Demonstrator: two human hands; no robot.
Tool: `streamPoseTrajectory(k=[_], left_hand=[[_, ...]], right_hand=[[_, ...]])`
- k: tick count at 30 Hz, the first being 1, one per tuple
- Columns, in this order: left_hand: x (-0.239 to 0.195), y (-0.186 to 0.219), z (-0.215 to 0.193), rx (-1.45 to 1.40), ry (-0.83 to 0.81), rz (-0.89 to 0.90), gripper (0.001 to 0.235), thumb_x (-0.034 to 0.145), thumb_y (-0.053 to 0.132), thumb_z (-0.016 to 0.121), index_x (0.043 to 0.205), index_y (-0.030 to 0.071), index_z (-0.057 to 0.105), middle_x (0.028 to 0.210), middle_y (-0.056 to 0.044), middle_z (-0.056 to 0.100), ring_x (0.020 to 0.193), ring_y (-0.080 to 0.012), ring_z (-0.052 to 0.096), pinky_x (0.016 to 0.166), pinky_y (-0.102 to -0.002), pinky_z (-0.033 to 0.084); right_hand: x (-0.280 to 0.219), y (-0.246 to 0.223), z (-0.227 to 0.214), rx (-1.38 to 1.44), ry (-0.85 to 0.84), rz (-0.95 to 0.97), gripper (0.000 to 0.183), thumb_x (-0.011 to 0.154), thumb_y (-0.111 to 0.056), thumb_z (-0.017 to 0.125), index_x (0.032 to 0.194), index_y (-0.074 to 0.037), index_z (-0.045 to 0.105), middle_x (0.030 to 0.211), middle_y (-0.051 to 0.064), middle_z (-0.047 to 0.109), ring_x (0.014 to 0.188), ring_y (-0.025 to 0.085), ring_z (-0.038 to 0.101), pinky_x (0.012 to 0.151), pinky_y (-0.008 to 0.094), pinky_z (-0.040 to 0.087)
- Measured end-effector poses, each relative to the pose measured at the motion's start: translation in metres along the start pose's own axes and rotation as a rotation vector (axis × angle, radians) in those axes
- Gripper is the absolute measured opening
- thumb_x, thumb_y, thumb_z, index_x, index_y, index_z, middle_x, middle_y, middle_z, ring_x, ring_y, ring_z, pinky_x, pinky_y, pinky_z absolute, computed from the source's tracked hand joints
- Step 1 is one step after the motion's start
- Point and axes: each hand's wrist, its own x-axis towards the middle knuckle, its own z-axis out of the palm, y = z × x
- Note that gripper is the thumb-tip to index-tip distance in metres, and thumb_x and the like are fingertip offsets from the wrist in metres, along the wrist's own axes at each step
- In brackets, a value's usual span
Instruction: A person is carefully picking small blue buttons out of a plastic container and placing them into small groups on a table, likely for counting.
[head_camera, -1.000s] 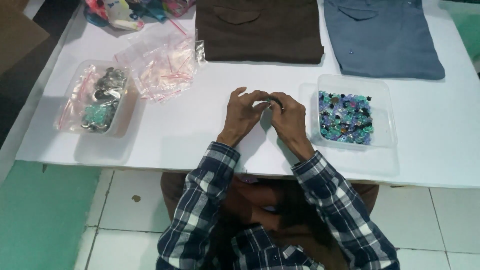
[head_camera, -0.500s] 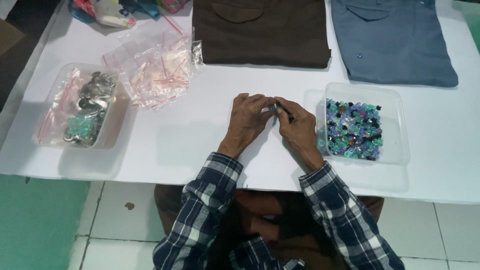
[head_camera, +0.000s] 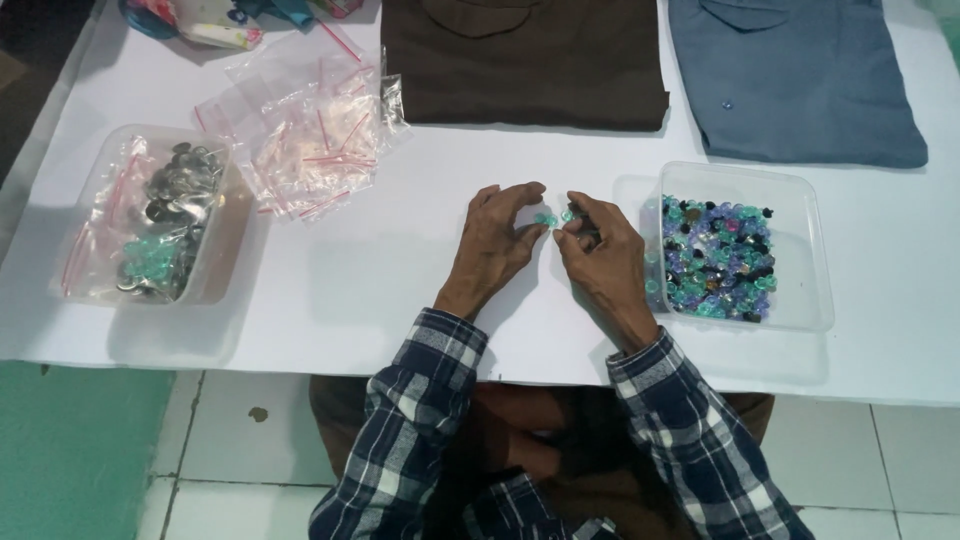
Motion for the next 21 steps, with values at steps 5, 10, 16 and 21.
streamPoseTrajectory(k=[5, 10, 16, 21], left_hand=[[-0.001, 0.0, 0.001, 0.005, 0.013, 0.037, 0.039, 0.088, 0.009, 0.076, 0.124, 0.014, 0.062, 0.113, -0.003, 0.072, 0.119, -0.0201, 0.065, 0.121, -0.05, 0.029], [-0.001, -0.005, 0.004, 0.067, 0.016, 0.083, 0.037, 0.09, 0.005, 0.073, 0.124, 0.014, 0.063, 0.106, -0.001, 0.073, 0.115, -0.0187, 0.066, 0.119, -0.05, 0.032], [0.0, -0.008, 0.007, 0.113, 0.023, 0.126, 0.036, 0.09, 0.007, 0.073, 0.123, 0.016, 0.064, 0.103, 0.001, 0.072, 0.115, -0.016, 0.066, 0.118, -0.048, 0.033], [-0.007, 0.007, 0.002, 0.078, 0.086, 0.169, 0.036, 0.089, 0.009, 0.074, 0.123, 0.016, 0.066, 0.112, -0.005, 0.073, 0.116, -0.023, 0.066, 0.116, -0.053, 0.032]], right_hand=[[0.0, -0.007, 0.002, 0.009, 0.01, 0.026, 0.044, 0.087, -0.006, 0.075, 0.13, -0.005, 0.068, 0.112, 0.017, 0.068, 0.086, 0.022, 0.07, 0.07, 0.029, 0.058], [0.003, 0.002, 0.011, -0.037, 0.028, -0.039, 0.04, 0.09, -0.004, 0.073, 0.13, -0.006, 0.069, 0.109, 0.018, 0.068, 0.089, 0.025, 0.071, 0.069, 0.028, 0.058], [0.003, 0.009, 0.016, -0.047, 0.058, -0.151, 0.041, 0.09, -0.003, 0.073, 0.13, -0.006, 0.068, 0.111, 0.016, 0.069, 0.089, 0.023, 0.072, 0.068, 0.028, 0.059], [-0.009, -0.007, 0.015, -0.084, 0.082, -0.278, 0.039, 0.092, 0.003, 0.063, 0.131, 0.002, 0.062, 0.121, 0.026, 0.062, 0.095, 0.036, 0.073, 0.079, 0.037, 0.066]])
